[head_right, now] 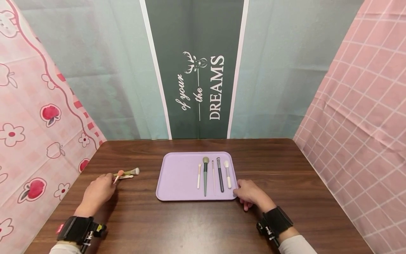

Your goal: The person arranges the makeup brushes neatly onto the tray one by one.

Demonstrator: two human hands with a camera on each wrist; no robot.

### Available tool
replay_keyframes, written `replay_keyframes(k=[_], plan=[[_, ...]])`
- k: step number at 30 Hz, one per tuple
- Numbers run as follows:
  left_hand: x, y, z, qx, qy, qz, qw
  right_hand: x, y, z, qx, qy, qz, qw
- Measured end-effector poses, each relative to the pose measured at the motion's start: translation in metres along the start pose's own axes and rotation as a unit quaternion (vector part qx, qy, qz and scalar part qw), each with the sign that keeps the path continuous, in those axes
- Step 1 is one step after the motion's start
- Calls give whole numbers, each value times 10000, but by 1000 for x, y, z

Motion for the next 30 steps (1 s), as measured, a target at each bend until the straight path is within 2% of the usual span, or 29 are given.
replay_keyframes(k=[3,4,13,19,25,30], plan=[[0,3,0,-6,291,-50,9996,1,0,0,8,15,22,10000],[-1,4,-1,3,279,-33,9996,1,0,0,2,15,23,10000],[-7,14,-10,280,-315,153,9990,1,0,0,-23,19,25,10000],[-9,28,-11,418,-357,188,9983,1,1,0,-19,-10,-1,10000],[-13,42,-14,547,-535,310,9966,1,0,0,-21,26,13,10000],[-15,53,-17,593,-484,290,9966,1,0,-1,-21,19,-10,10000]])
Point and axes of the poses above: each hand's wrist, its own x-axis away from the middle knuckle, its own z-axis out of the back of the hand, y = z × x, the point moved 4 cm from there along -x, towards the middle knuckle, and after that the axes turned 2 degrees about -y, right-handed, at the moved point
